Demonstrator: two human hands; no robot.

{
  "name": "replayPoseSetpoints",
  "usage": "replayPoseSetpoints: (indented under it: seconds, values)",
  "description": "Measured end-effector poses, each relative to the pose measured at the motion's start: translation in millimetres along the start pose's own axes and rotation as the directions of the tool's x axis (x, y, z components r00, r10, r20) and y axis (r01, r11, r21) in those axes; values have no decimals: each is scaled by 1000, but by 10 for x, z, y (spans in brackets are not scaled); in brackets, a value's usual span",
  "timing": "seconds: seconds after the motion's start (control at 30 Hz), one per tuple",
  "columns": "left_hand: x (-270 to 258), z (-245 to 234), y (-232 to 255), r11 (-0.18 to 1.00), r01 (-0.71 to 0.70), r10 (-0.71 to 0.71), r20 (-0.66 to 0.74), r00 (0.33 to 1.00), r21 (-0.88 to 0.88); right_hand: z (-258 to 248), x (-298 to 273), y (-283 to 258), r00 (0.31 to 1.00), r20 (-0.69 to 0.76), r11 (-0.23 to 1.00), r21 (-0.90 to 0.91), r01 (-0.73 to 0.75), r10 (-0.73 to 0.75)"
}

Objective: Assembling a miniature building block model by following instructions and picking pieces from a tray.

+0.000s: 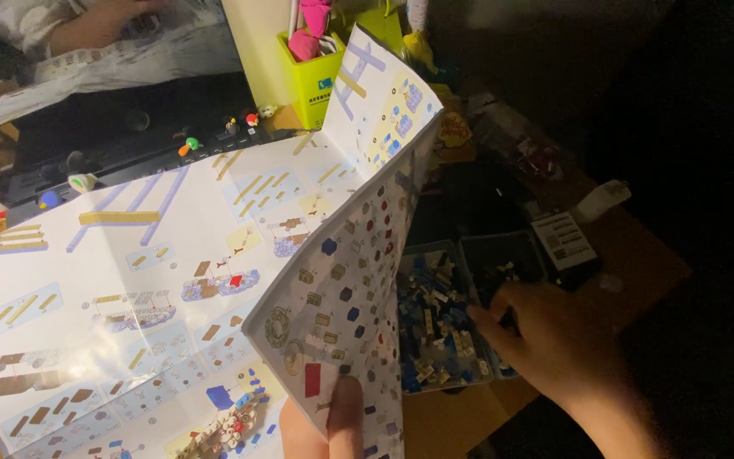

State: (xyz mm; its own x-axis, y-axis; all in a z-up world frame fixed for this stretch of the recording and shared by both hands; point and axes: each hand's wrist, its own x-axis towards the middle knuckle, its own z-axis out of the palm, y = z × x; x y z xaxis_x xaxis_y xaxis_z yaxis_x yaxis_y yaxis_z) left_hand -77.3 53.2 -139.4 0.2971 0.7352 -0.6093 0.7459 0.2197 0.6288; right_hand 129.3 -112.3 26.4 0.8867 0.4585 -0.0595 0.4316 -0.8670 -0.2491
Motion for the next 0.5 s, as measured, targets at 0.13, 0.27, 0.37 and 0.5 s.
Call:
replayPoseSetpoints:
  seconds: [0.13,0.27,0.37,0.5]
  values:
    - [-560,-325,1225,1000,27,-27,-10,1000,-6,31,88,-189,992,78,982,-171,-81,96]
    - [-691,-329,1439,1000,11,-11,-3,1000,-20,-10,-8,-98,993,74,983,-164,-77,90]
    - [-666,-262,1150,1000,-4,4,4,1000,-28,25,-18,-113,993,70,984,-158,-79,91]
    - [-831,-387,1366,999,-25,25,14,1000,-40,48,4,-97,994,63,985,-151,-81,91]
